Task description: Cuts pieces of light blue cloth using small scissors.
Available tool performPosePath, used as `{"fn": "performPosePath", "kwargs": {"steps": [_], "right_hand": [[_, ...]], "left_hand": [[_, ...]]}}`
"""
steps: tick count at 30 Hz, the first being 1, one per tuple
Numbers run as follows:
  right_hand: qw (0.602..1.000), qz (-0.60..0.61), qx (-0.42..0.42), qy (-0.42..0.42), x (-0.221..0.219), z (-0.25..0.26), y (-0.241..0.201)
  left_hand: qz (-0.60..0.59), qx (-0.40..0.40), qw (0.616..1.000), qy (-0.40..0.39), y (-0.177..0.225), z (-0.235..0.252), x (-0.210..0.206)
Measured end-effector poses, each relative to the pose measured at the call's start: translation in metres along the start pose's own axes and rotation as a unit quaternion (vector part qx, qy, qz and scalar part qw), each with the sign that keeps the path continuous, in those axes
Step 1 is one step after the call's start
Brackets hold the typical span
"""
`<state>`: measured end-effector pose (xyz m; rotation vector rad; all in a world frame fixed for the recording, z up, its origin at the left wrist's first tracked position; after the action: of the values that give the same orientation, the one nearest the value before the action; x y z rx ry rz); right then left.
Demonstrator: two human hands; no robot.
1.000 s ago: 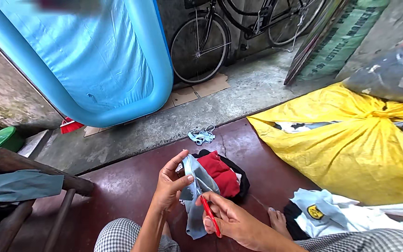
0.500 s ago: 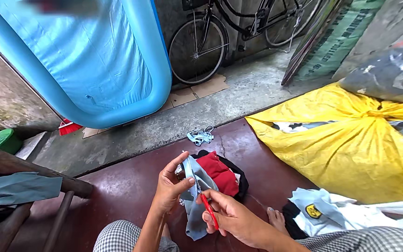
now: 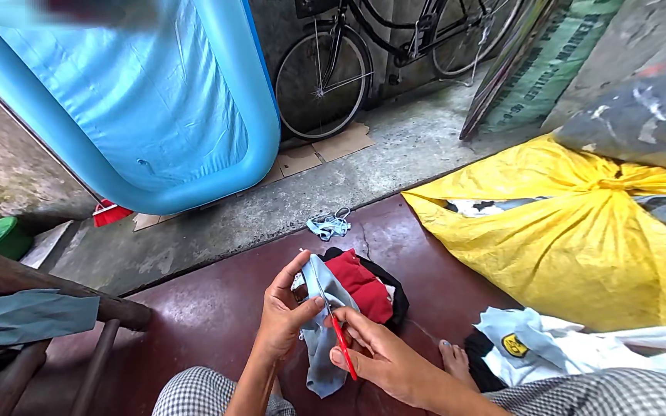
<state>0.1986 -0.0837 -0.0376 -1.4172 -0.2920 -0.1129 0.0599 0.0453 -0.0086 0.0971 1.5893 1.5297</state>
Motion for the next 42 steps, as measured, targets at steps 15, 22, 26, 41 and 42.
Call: {"fn": "performPosePath", "kwargs": {"steps": [15, 22, 26, 41, 42], "right_hand": [[0.999, -0.029, -0.033, 0.015, 0.01, 0.003, -0.002], [0.998, -0.024, -0.04, 0.033, 0.009, 0.003, -0.002], [0.997, -0.032, -0.068, 0.027, 0.013, 0.004, -0.004], [0.997, -0.034, -0.045, 0.049, 0.017, 0.004, -0.007], [0.997, -0.026, -0.054, 0.048, 0.018, 0.005, -0.007]], "left_hand": [[0.001, 0.007, 1.0, -0.021, 0.001, -0.002, -0.006], [0.006, -0.003, 1.0, -0.027, 0.001, -0.003, -0.007], [0.02, -0.017, 0.999, -0.02, 0.005, -0.003, -0.008], [0.043, -0.029, 0.997, -0.054, 0.001, -0.008, -0.014], [0.043, -0.025, 0.997, -0.051, 0.001, -0.007, -0.014]]}}
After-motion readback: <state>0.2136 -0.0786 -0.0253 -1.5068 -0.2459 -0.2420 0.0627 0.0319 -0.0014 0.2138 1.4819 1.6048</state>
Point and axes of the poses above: each hand's wrist, its own z-axis towards the middle knuckle, its own x-axis out of the back of the hand, y = z × x, the point moved 3 cm from there along z, towards the middle knuckle, and after that the axes turned 12 degrees about -z, right-handed, at the moved point
